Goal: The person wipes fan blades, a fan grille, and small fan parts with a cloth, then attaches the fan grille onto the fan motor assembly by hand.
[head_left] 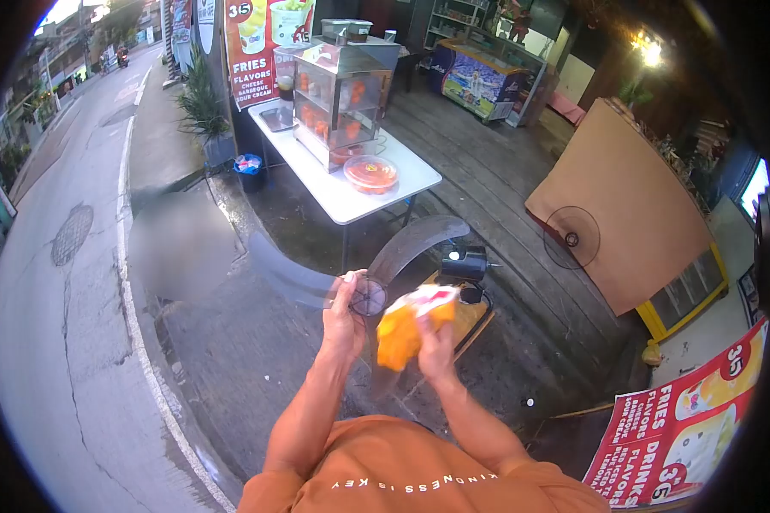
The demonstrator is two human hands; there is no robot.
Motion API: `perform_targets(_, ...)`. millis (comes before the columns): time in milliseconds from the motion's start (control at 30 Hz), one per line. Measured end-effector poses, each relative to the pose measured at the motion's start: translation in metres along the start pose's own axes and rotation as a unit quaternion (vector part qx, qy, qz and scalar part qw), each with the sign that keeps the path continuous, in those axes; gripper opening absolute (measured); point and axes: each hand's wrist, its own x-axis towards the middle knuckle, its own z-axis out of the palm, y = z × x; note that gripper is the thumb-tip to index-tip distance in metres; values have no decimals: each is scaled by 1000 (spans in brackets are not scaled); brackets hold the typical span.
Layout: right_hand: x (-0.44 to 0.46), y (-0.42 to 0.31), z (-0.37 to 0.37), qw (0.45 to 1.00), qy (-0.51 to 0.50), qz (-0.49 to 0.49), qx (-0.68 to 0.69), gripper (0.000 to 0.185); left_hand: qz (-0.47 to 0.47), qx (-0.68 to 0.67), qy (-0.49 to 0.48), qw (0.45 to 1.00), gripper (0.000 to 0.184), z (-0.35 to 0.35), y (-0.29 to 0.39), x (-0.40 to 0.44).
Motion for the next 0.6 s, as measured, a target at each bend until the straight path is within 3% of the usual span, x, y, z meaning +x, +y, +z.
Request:
perform_targets(67, 14, -10, 7, 982, 35, 46, 178, 42, 5, 4, 14, 1000, 34, 4, 0, -1)
perform_targets(100, 29, -13, -5, 966, 4, 85, 245, 37, -14, -38, 13, 999, 33, 19, -20, 3)
perform_targets(167, 32, 13, 19, 941, -48, 181, 282, 45, -60, -62, 26, 996, 32, 23, -30, -4)
perform_targets(200, 32, -16, 24, 953, -53, 195, 224, 38, -24, -33, 38, 998, 33, 24, -32, -4)
perform_targets(300, 56, 0, 18, 947, -36, 183, 260, 32, -114, -45, 62, 990, 32, 29, -28, -7)
perform_targets(433, 80, -7, 11, 933, 68, 149, 320, 27, -162, -14, 87, 983, 26, 14, -22, -6)
perform_targets(500, 95, -32, -12, 930, 65, 152, 328, 28, -139, -6, 107, 985, 25, 9, -25, -7)
perform_targets(600, 133, -22, -75, 937, 187, 60, 288, 29, -126, 10, 129, 983, 25, 15, -12, -17)
